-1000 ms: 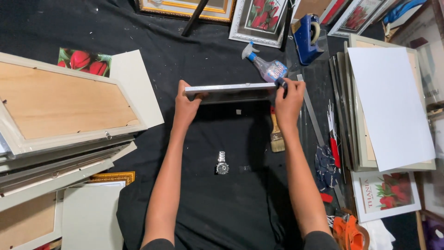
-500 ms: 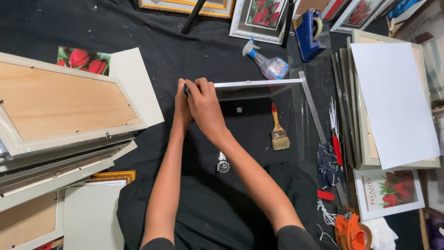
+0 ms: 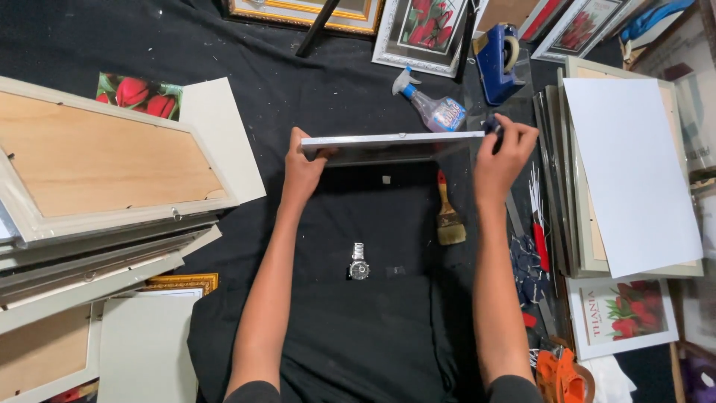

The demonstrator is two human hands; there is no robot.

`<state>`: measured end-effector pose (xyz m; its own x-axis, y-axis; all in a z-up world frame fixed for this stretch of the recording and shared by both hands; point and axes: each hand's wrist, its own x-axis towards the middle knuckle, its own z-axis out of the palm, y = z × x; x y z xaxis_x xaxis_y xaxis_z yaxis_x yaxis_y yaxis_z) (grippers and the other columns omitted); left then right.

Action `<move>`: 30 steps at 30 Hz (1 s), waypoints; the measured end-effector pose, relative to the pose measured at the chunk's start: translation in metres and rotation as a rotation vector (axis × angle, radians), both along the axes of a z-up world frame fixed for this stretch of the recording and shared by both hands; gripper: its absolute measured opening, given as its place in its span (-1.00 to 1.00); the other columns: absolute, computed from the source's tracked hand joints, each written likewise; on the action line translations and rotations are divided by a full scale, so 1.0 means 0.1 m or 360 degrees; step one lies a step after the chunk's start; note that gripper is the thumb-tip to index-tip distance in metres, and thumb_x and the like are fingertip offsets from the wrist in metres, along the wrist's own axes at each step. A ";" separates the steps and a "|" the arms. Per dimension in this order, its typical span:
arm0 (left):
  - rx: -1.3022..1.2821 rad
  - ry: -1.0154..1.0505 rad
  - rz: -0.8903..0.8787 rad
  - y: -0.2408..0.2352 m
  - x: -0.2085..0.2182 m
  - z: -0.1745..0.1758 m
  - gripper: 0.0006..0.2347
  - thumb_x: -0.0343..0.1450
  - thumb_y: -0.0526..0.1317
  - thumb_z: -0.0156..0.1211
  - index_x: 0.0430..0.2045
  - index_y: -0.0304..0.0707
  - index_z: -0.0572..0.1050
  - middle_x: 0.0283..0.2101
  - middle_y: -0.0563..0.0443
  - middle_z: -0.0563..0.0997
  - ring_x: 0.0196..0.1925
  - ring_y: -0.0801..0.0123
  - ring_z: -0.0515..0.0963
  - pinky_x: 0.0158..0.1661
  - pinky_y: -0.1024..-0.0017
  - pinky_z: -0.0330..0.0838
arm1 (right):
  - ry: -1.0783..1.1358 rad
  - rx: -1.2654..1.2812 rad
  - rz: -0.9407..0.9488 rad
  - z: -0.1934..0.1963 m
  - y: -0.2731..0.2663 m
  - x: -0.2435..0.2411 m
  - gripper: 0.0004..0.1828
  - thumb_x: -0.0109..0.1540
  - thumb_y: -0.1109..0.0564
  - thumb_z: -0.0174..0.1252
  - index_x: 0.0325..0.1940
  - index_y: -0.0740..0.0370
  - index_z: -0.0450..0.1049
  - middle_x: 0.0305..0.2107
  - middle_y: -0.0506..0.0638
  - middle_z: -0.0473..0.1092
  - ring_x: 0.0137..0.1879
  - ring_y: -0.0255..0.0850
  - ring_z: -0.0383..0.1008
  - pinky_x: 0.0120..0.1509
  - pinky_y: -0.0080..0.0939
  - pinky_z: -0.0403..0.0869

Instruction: The person is cleaning a picture frame with a brush, inserting artwork, and then securing the wooden backing using a framing tool.

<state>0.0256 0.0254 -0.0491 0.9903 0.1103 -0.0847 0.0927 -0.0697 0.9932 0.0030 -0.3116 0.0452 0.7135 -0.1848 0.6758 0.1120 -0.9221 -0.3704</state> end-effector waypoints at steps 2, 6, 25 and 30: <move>-0.0009 -0.0003 -0.0007 0.02 -0.01 0.00 -0.62 0.40 -0.11 0.46 -0.34 -0.18 0.24 -0.31 -0.19 0.54 -0.12 0.10 0.55 -0.09 0.09 0.36 | 0.0070 0.0027 -0.0025 -0.17 -0.10 0.09 -0.68 0.22 0.44 0.14 0.02 0.23 0.51 -0.16 0.02 0.23 -0.02 0.13 0.37 0.18 0.12 0.38; -0.0026 0.0025 -0.0011 0.02 -0.01 0.04 -0.62 0.41 -0.12 0.45 -0.36 -0.17 0.23 -0.29 -0.17 0.53 -0.09 0.11 0.55 -0.04 0.09 0.38 | 0.0198 0.0127 -0.0086 -0.39 0.17 0.20 -0.76 0.19 0.38 0.16 -0.09 0.23 0.55 -0.18 -0.01 0.27 -0.06 0.14 0.44 0.13 0.09 0.41; 0.0152 -0.0135 -0.0044 0.01 0.06 -0.40 -0.75 0.46 -0.19 0.26 -0.29 -0.21 0.24 -0.29 -0.41 0.53 -0.06 -0.17 0.59 -0.18 0.07 0.33 | 0.0169 -0.0076 0.0866 -0.43 2.67 -0.01 -0.64 0.22 0.34 0.19 0.09 0.15 0.48 -0.13 -0.07 0.30 -0.01 -0.05 0.43 0.16 -0.11 0.47; 0.0162 -0.0266 -0.0004 0.05 0.08 -0.46 -0.75 0.40 -0.20 0.23 -0.26 -0.27 0.25 -0.30 -0.46 0.55 -0.07 -0.19 0.61 -0.29 0.11 0.20 | 0.0097 -0.0127 0.0833 -0.27 2.25 -0.07 -0.65 0.19 0.34 0.18 0.04 0.11 0.52 -0.16 0.04 0.35 0.03 0.05 0.43 0.18 -0.04 0.43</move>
<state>0.0332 0.0306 -0.0950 0.9899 0.1073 0.0925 -0.0733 -0.1706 0.9826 -0.0041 -0.0863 0.0182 0.7348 0.2569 0.6278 0.5453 -0.7741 -0.3215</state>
